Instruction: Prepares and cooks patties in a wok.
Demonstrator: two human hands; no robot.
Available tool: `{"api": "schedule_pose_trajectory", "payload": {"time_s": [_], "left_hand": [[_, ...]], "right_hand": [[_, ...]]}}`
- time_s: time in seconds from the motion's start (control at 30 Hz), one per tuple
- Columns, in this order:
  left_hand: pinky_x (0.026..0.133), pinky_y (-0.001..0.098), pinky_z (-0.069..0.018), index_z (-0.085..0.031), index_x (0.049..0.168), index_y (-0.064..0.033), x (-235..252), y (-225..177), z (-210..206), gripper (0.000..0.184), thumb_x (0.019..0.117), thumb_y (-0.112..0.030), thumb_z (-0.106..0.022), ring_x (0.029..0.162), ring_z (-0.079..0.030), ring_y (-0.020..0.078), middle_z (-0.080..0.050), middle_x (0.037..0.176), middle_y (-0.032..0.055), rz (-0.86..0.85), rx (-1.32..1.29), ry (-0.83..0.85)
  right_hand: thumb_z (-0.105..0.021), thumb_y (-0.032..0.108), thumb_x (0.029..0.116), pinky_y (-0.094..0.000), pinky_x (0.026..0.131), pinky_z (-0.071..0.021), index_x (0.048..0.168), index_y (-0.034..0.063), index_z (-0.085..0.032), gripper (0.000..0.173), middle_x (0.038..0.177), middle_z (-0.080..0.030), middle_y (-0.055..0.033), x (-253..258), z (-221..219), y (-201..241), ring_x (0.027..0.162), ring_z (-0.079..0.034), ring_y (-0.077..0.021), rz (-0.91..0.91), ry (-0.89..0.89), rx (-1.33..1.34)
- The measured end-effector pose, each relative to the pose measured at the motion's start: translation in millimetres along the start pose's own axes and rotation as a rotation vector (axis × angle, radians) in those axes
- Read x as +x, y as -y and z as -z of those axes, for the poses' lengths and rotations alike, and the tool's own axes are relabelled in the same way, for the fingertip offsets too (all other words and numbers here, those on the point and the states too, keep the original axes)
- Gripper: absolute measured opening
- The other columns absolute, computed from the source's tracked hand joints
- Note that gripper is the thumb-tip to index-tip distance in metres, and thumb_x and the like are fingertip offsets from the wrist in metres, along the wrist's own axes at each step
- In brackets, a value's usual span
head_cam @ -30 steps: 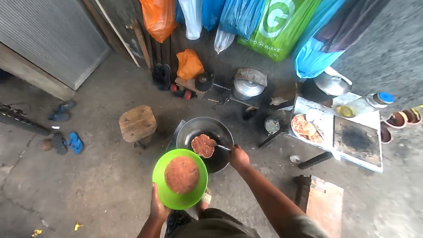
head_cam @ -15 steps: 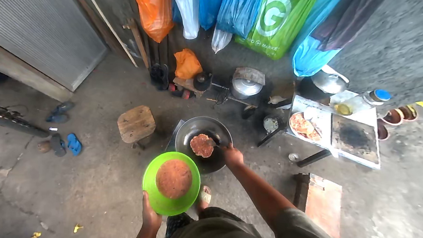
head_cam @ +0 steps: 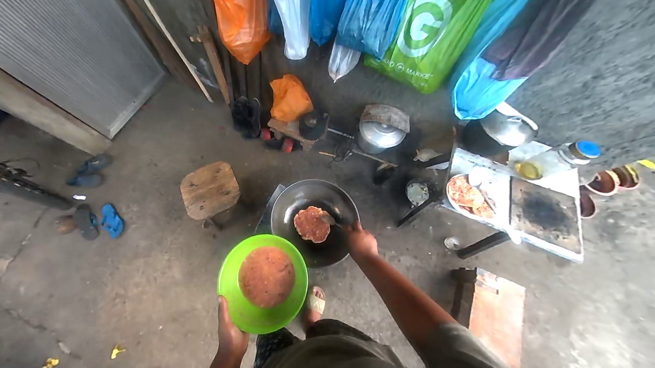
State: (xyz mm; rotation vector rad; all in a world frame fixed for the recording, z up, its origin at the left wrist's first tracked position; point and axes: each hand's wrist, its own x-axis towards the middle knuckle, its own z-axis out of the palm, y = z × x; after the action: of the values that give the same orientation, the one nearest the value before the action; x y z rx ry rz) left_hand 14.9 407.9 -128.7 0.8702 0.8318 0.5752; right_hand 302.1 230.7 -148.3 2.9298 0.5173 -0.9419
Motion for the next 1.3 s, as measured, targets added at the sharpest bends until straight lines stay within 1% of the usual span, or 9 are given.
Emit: {"api": "schedule_pose_trajectory", "payload": {"time_s": [0.5,0.63,0.8,0.93,1.0,1.1,1.17,1.23,1.3], "left_hand": [[0.089,0.0339,-0.0609,-0.043,0.140,-0.0073,3,2,-5,0.061,0.1053,-0.054,-0.026,0.105,-0.071,0.0119,-0.072,0.115,0.0034,0.024,0.005,0.009],[0.090,0.0342,-0.0604,-0.040,0.142,-0.0067,5,4,-8,0.061,0.1059,-0.052,-0.021,0.106,-0.070,0.0120,-0.070,0.117,0.0042,0.035,0.014,0.003],[0.091,0.0346,-0.0601,-0.040,0.142,-0.0062,10,5,-19,0.058,0.1076,-0.045,-0.015,0.107,-0.070,0.0129,-0.071,0.118,0.0045,0.045,-0.037,0.062],[0.092,0.0339,-0.0594,-0.038,0.144,-0.0056,10,4,-32,0.059,0.1082,-0.044,-0.012,0.108,-0.069,0.0122,-0.070,0.119,0.0050,0.059,-0.020,0.071],[0.093,0.0339,-0.0584,-0.036,0.146,-0.0048,10,5,-35,0.060,0.1084,-0.044,-0.010,0.111,-0.068,0.0125,-0.068,0.123,0.0062,0.075,0.015,0.067],[0.094,0.0336,-0.0578,-0.035,0.148,-0.0054,10,5,-38,0.060,0.1085,-0.043,-0.009,0.112,-0.067,0.0130,-0.066,0.126,0.0073,0.106,0.037,0.059],[0.094,0.0337,-0.0575,-0.035,0.148,-0.0052,9,5,-39,0.061,0.1089,-0.042,-0.007,0.112,-0.067,0.0134,-0.066,0.126,0.0086,0.120,0.038,0.044],[0.094,0.0333,-0.0574,-0.035,0.148,-0.0046,8,5,-38,0.061,0.1093,-0.042,-0.006,0.112,-0.067,0.0132,-0.066,0.126,0.0091,0.126,0.045,0.035],[0.093,0.0331,-0.0576,-0.036,0.147,-0.0048,7,6,-37,0.060,0.1096,-0.042,-0.007,0.110,-0.067,0.0133,-0.066,0.124,0.0093,0.132,0.042,0.031]], "right_hand": [[-0.047,0.003,0.1034,-0.0578,0.094,-0.0544,0.149,0.0181,-0.055,0.048,0.153,-0.048,-0.0222,8,0,-2,0.121,-0.062,-0.0447,-0.024,-0.047,0.086],[-0.047,0.011,0.1040,-0.0548,0.096,-0.0538,0.142,0.0153,-0.062,0.041,0.143,-0.057,-0.0216,-22,23,-6,0.117,-0.065,-0.0407,0.041,-0.167,0.262],[-0.053,0.008,0.0997,-0.0534,0.086,-0.0570,0.126,0.0084,-0.073,0.033,0.118,-0.069,-0.0236,-80,38,0,0.100,-0.070,-0.0381,0.404,-0.397,0.478],[-0.063,-0.001,0.0877,-0.0491,0.063,-0.0608,0.108,0.0115,-0.080,0.029,0.093,-0.072,-0.0193,-95,18,19,0.079,-0.073,-0.0373,0.699,-0.796,0.259],[-0.069,-0.004,0.0842,-0.0471,0.059,-0.0598,0.108,0.0129,-0.080,0.031,0.091,-0.071,-0.0179,-95,11,25,0.077,-0.072,-0.0369,0.740,-0.887,0.128],[-0.069,-0.007,0.0838,-0.0502,0.062,-0.0601,0.110,0.0105,-0.080,0.033,0.095,-0.071,-0.0210,-97,5,33,0.081,-0.073,-0.0402,0.678,-0.762,0.092],[-0.059,-0.001,0.0952,-0.0535,0.077,-0.0605,0.119,0.0105,-0.077,0.032,0.112,-0.071,-0.0238,-103,14,37,0.098,-0.072,-0.0424,0.543,-0.429,0.158],[-0.049,0.009,0.1040,-0.0520,0.097,-0.0539,0.136,0.0151,-0.068,0.038,0.133,-0.063,-0.0207,-102,35,37,0.118,-0.065,-0.0374,0.402,-0.024,0.232],[-0.049,0.012,0.1044,-0.0500,0.100,-0.0524,0.135,0.0149,-0.068,0.036,0.134,-0.063,-0.0185,-97,38,31,0.119,-0.065,-0.0333,0.378,0.070,0.360]]}}
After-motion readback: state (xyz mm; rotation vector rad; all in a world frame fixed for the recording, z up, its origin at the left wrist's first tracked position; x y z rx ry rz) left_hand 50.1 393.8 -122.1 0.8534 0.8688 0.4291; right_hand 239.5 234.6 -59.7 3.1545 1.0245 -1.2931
